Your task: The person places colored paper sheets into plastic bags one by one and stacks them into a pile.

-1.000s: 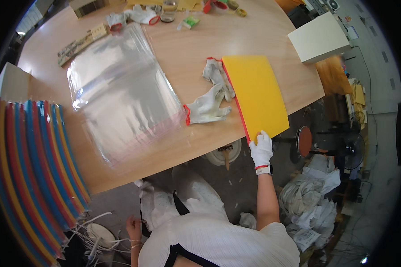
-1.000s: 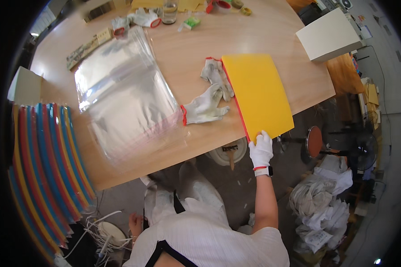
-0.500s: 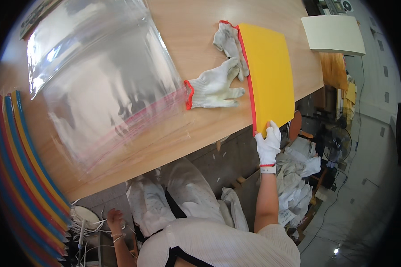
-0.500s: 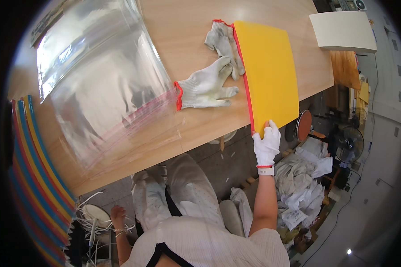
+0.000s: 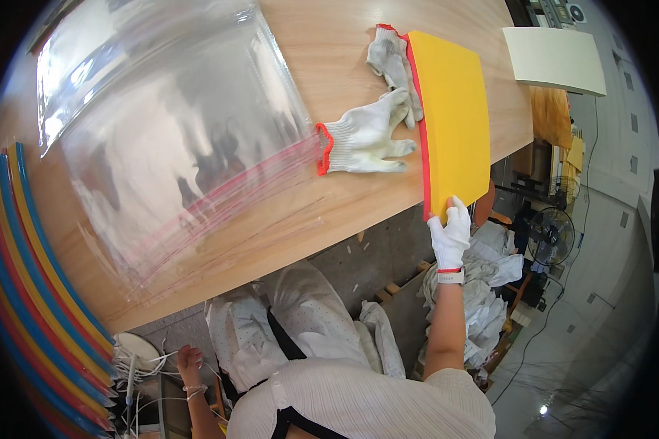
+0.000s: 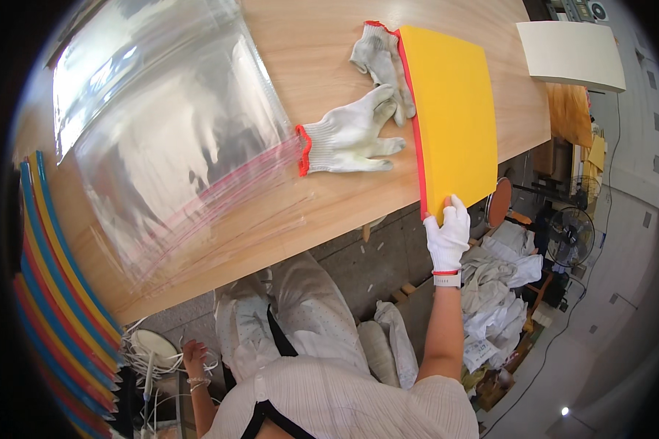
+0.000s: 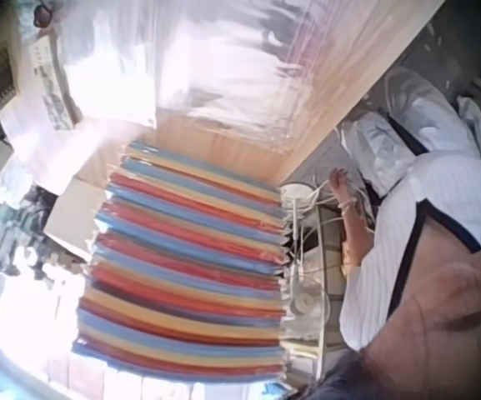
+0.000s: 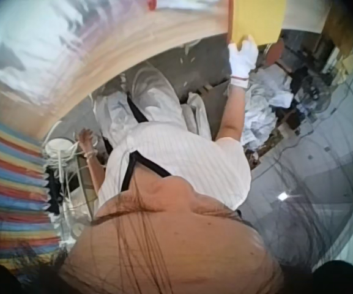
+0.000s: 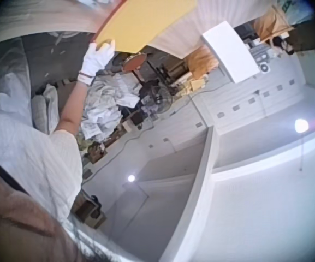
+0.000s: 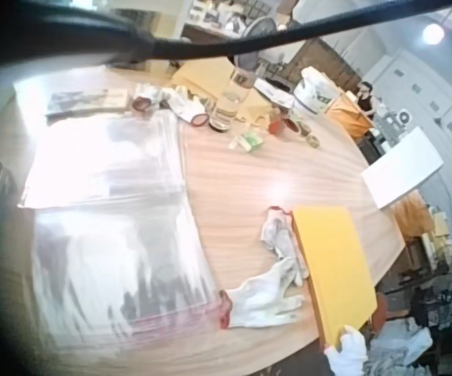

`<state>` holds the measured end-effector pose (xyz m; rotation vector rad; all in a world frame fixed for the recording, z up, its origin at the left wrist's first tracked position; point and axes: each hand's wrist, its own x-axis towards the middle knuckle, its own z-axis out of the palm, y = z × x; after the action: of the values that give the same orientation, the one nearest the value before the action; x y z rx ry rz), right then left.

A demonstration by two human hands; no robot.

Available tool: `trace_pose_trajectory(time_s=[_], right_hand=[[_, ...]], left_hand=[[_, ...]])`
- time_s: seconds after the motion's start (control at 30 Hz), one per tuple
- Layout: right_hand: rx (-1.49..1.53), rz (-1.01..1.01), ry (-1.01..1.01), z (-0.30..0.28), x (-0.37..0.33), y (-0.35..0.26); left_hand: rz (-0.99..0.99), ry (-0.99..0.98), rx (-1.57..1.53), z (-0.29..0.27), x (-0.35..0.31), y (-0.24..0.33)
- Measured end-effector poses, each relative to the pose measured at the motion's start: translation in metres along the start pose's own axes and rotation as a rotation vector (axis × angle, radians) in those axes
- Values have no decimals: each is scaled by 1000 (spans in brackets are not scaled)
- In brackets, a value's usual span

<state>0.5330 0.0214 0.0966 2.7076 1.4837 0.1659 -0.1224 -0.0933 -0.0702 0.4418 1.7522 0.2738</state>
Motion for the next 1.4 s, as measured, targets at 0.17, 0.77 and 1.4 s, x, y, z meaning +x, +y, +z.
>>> trace_pose_trajectory(time_s=[0.17,0.77,1.4], right_hand=[[-3,4,-46,-5,2,-2],[-376,-72,-277,-15,18,-32],[-299,-436,-450,-218,65,42]], left_hand=[[-29,-16,-55,-5,-1,-3],[153,-124,71,8,0,47],[20,-1179,-346,475,-184,382]])
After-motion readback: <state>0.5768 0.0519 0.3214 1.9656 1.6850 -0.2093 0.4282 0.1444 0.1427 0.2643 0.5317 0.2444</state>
